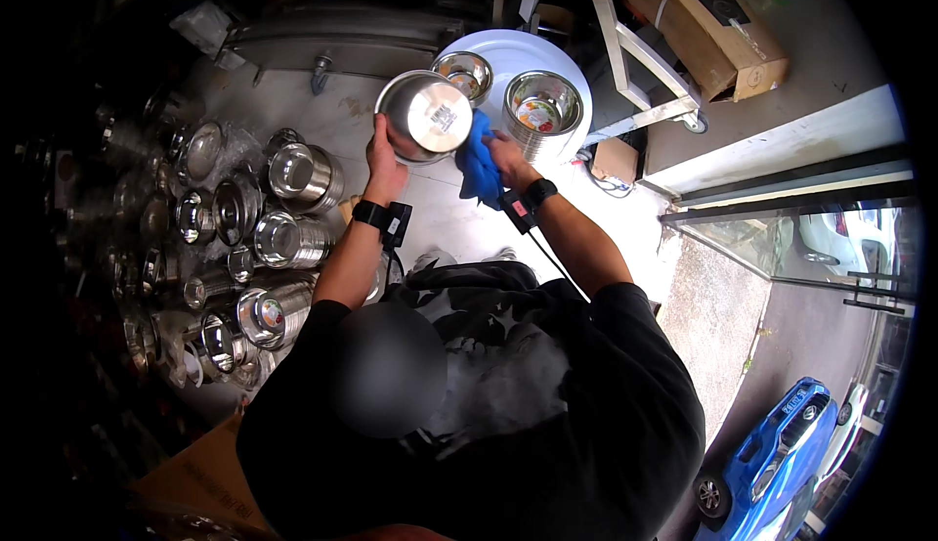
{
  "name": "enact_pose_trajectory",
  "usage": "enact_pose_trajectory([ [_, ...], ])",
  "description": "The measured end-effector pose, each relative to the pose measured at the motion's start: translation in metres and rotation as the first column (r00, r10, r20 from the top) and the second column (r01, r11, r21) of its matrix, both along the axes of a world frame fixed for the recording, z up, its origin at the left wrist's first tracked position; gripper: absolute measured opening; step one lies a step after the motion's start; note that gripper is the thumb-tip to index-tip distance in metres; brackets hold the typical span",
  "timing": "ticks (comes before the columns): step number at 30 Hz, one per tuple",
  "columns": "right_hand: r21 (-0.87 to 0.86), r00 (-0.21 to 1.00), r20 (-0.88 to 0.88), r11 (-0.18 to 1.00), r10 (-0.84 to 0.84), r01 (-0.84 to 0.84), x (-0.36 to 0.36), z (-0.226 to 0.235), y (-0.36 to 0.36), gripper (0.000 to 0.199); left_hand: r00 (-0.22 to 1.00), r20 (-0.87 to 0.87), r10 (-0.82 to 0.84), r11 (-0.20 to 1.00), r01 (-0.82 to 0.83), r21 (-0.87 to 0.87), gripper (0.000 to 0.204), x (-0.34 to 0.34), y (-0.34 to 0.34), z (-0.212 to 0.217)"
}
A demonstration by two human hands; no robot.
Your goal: The person wipes the interior and exterior of multiple stainless steel bowls with a blue cloth. They pick up each bowl from a white table, wipe it thoroughly, and place it back down, repeating this process for several bowls.
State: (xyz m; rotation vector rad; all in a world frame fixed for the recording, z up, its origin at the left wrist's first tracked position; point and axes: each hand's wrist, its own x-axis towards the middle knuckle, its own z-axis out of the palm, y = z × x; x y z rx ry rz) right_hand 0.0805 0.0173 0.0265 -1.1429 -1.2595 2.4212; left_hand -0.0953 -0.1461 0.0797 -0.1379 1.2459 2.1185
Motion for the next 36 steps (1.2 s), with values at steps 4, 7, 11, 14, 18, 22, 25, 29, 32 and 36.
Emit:
enact_pose_trajectory([
  [4, 0.503, 0.98, 0.198, 0.856, 0.02, -0.119, 0.002, 0.036, -0.024, 0.063, 0.981, -0.169, -0.1, 0.993, 0.088, -0.073, 0.026, -0.022, -0.011, 0.026],
  [7, 0.79, 0.979, 0.162, 0.578, 0.121, -0.202, 0.016, 0.042, 0.0, 0.056, 0.864, -0.417, -0.283, 0.958, 0.273, -0.086, 0.02, -0.031, -0.018, 0.038],
  [11, 0.936, 0.958, 0.286, 0.219, -0.02, -0.275, 0.028, 0.087, 0.017, 0.042, 0.657, -0.653, -0.377, 0.912, 0.387, -0.137, 0.02, -0.029, -0.02, 0.04],
  [14, 0.88, 0.878, 0.438, -0.107, -0.193, -0.463, 0.038, 0.137, 0.026, 0.032, 0.453, -0.775, -0.44, 0.887, 0.35, -0.3, 0.027, -0.014, -0.004, 0.029],
  [18, 0.731, 0.731, 0.579, -0.167, -0.36, -0.661, 0.052, 0.181, 0.06, 0.041, -0.03, -0.875, -0.483, 0.845, 0.244, -0.475, 0.024, 0.022, 0.03, 0.056],
  [22, 0.638, 0.686, 0.622, -0.264, -0.378, -0.724, 0.063, 0.205, 0.117, 0.067, -0.358, -0.862, -0.36, 0.857, 0.238, -0.456, 0.014, 0.054, 0.08, 0.062],
  [25, 0.625, 0.697, 0.66, -0.31, -0.28, -0.717, 0.066, 0.21, 0.161, 0.061, -0.519, -0.801, -0.299, 0.868, 0.201, -0.455, 0.012, 0.068, 0.118, 0.064],
  [29, 0.567, 0.67, 0.715, -0.396, -0.198, -0.722, 0.07, 0.2, 0.216, 0.048, -0.624, -0.74, -0.252, 0.884, 0.163, -0.438, 0.012, 0.078, 0.166, 0.049],
  [32, 0.553, 0.655, 0.733, -0.399, -0.186, -0.732, 0.068, 0.176, 0.245, 0.049, -0.64, -0.712, -0.287, 0.894, 0.089, -0.44, 0.015, 0.085, 0.187, 0.029],
  [36, 0.537, 0.644, 0.745, -0.416, -0.175, -0.734, 0.066, 0.134, 0.258, 0.055, -0.612, -0.658, -0.439, 0.843, -0.027, -0.538, 0.02, 0.101, 0.195, 0.002],
])
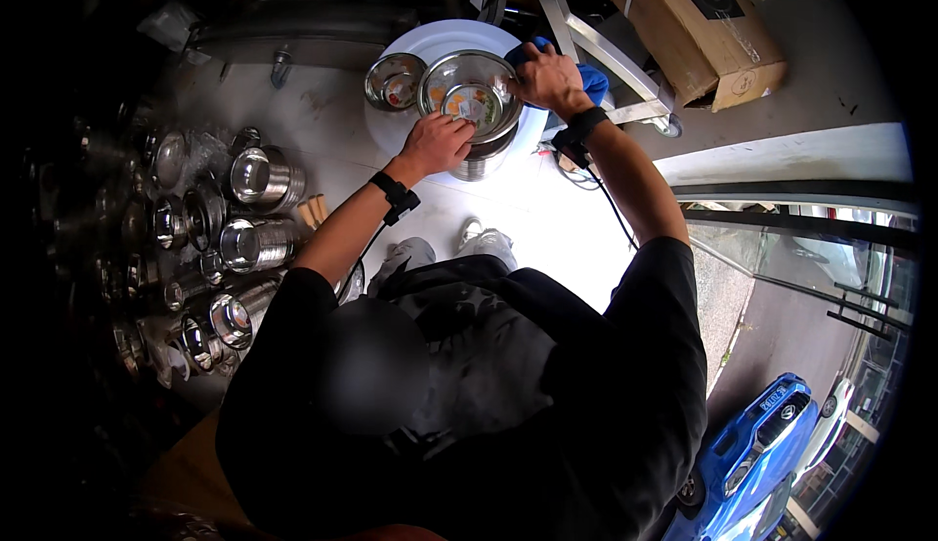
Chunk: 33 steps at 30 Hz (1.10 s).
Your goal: The person wipes the interior and exterior of multiple stainless steel bowls with a blue cloth. They pick up each bowl from a white table, wipe it thoroughly, and place it back down, repeating this process for several bowls.
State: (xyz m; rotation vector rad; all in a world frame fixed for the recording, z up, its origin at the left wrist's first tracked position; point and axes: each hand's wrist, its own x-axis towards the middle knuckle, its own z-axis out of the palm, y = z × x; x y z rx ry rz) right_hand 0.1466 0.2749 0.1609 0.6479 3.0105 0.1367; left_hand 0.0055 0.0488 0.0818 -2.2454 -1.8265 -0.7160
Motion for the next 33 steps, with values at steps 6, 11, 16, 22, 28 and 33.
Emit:
enact_pose_trajectory([
  [6, 0.037, 0.99, 0.123, 0.996, 0.07, -0.075, 0.008, -0.04, 0.004, 0.05, 1.0, -0.011, 0.028, 0.997, -0.029, -0.078, 0.037, 0.018, 0.0, -0.031],
  [11, 0.061, 0.982, 0.152, 0.991, 0.11, -0.12, 0.004, -0.06, 0.008, 0.047, 0.998, -0.021, 0.066, 0.996, -0.067, -0.059, 0.035, 0.026, 0.001, -0.055],
  [16, -0.011, 0.982, 0.18, 0.999, 0.053, -0.052, 0.006, -0.065, 0.006, 0.05, 0.996, -0.021, 0.088, 0.995, -0.089, -0.049, 0.032, 0.033, -0.004, -0.065],
  [22, -0.077, 0.984, 0.176, 0.997, 0.004, 0.01, 0.007, -0.073, 0.01, 0.053, 0.993, -0.02, 0.119, 0.992, -0.119, -0.026, 0.032, 0.037, -0.005, -0.072],
  [28, -0.133, 0.984, 0.164, 0.987, -0.071, 0.094, 0.006, -0.061, 0.009, 0.072, 0.994, 0.036, 0.103, 0.992, -0.1, -0.083, 0.037, 0.031, -0.008, -0.064],
  [33, -0.21, 0.966, 0.11, 0.945, -0.233, 0.252, -0.001, -0.049, 0.042, 0.059, 0.985, 0.127, 0.119, 0.978, -0.095, -0.184, 0.04, 0.028, -0.018, -0.058],
])
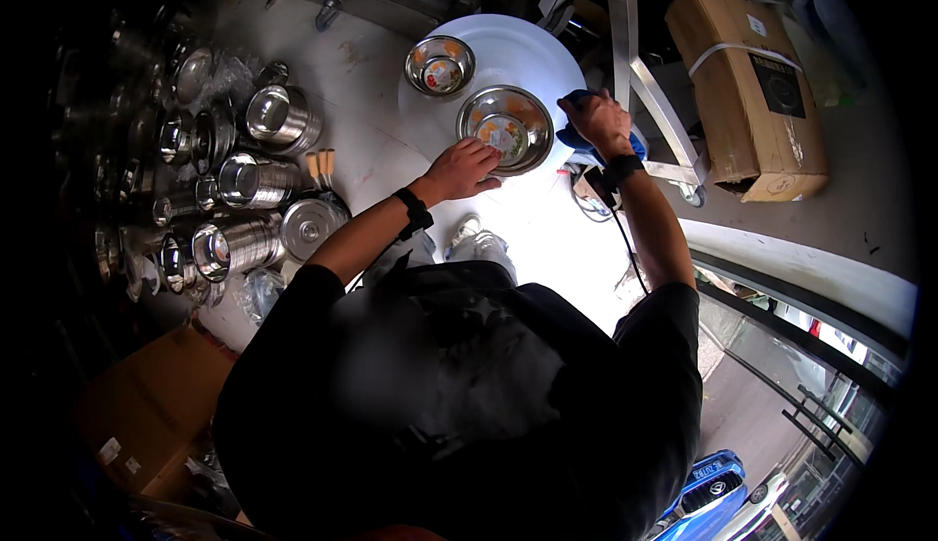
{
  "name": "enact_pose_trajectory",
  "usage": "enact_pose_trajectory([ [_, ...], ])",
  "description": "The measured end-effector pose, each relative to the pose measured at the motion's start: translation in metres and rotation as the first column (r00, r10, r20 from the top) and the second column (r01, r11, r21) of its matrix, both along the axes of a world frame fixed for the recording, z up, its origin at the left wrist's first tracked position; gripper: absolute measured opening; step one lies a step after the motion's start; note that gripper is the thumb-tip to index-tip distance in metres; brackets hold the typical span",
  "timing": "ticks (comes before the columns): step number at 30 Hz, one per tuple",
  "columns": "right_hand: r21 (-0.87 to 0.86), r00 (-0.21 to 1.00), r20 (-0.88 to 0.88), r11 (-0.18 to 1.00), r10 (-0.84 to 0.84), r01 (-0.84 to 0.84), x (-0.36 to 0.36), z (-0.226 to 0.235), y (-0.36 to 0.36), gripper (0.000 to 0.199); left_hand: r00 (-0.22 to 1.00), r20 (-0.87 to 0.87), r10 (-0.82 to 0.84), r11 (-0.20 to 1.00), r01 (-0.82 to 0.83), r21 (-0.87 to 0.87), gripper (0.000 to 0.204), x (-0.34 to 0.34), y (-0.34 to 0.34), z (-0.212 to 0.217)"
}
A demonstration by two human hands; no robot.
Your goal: The person wipes the interior and exterior of multiple stainless steel bowls with a blue cloth. They pick up each bowl from a white table, wipe it thoroughly, and place it back down, repeating this process for several bowls.
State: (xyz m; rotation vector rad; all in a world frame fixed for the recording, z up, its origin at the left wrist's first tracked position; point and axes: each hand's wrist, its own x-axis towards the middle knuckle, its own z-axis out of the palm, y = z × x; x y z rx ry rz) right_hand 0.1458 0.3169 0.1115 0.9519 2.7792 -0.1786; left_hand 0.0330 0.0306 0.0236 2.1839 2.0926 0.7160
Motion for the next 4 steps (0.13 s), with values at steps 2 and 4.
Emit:
enact_pose_trajectory([
  [2, -0.034, 0.999, -0.051, 0.999, 0.0, -0.002, -0.01, 0.008, 0.011, 0.046, 0.999, 0.038, -0.022, 0.999, 0.021, 0.032, 0.04, -0.001, -0.005, 0.001],
  [4, -0.083, 0.992, -0.107, 0.994, 0.059, -0.068, -0.019, 0.006, 0.029, 0.042, 0.996, 0.081, -0.041, 0.996, 0.035, 0.079, 0.04, -0.005, -0.008, 0.004],
])
